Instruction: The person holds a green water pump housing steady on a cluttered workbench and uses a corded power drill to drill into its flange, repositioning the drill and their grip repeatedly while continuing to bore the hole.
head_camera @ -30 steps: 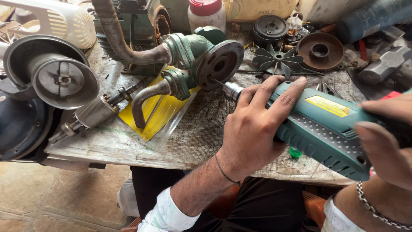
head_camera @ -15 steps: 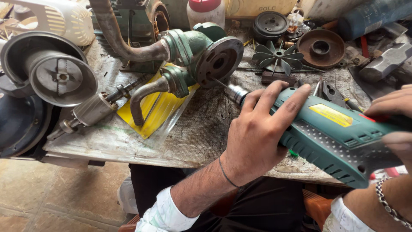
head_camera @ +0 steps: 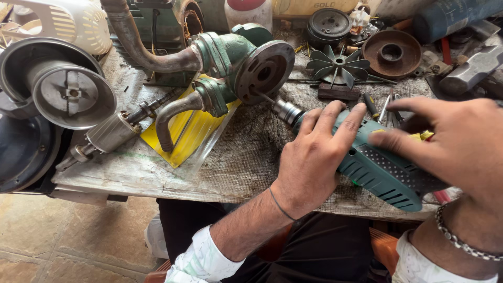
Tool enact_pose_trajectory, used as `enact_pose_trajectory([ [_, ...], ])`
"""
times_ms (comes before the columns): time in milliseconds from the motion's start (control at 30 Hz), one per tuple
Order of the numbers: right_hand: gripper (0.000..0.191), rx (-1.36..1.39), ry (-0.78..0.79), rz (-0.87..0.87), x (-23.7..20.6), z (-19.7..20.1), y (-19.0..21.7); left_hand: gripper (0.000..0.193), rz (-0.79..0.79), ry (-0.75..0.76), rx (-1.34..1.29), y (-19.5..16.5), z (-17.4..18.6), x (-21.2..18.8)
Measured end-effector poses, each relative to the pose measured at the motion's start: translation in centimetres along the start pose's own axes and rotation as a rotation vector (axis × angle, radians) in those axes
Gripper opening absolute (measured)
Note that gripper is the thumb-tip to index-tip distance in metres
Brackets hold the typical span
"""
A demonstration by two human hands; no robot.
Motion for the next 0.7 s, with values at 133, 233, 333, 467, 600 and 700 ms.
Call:
enact_pose_trajectory([
  [133, 0.107, -0.144, 0.313, 0.011, 0.2, -1.5, 1.4, 0.092, 0.000, 0.004, 0.000, 0.1, 0.2, 0.0],
  [233, 0.133, -0.087, 0.304, 0.075, 0.3, -1.8, 2.4, 0.092, -0.002, 0.007, -0.007, 0.2, 0.2, 0.0],
  [333, 0.120, -0.062, 0.290, 0.077, 0.2, -1.6, 2.8, 0.094, 0.028, -0.003, -0.059, 0.4, 0.3, -0.4],
  [467, 0.108, -0.024, 0.368, 0.000, 0.0, -1.2, 3.0, 0.107, 0.028, -0.305, -0.125, -0.2, 1.9, -1.7],
  [600, 0.102, -0.025, 0.338, 0.017, -0.3, -0.4, 4.0, 0.104, 0.243, -0.487, -0.373, 0.7, 2.0, -4.0],
  [700, 0.099, -0.021, 0.289, 0.040, -0.4, -0.1, 4.6, 0.097, 0.715, -0.286, -1.552, 4.0, -2.7, -5.3],
])
Point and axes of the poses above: each hand's wrist, its own x-axis towards the middle knuckle, its own z-axis out of the back of the hand, y = z × x, the point moved 7 cm from there along x, towards the middle knuckle, and after that the axes turned 8 degrees about z, right-handed, at the moved point
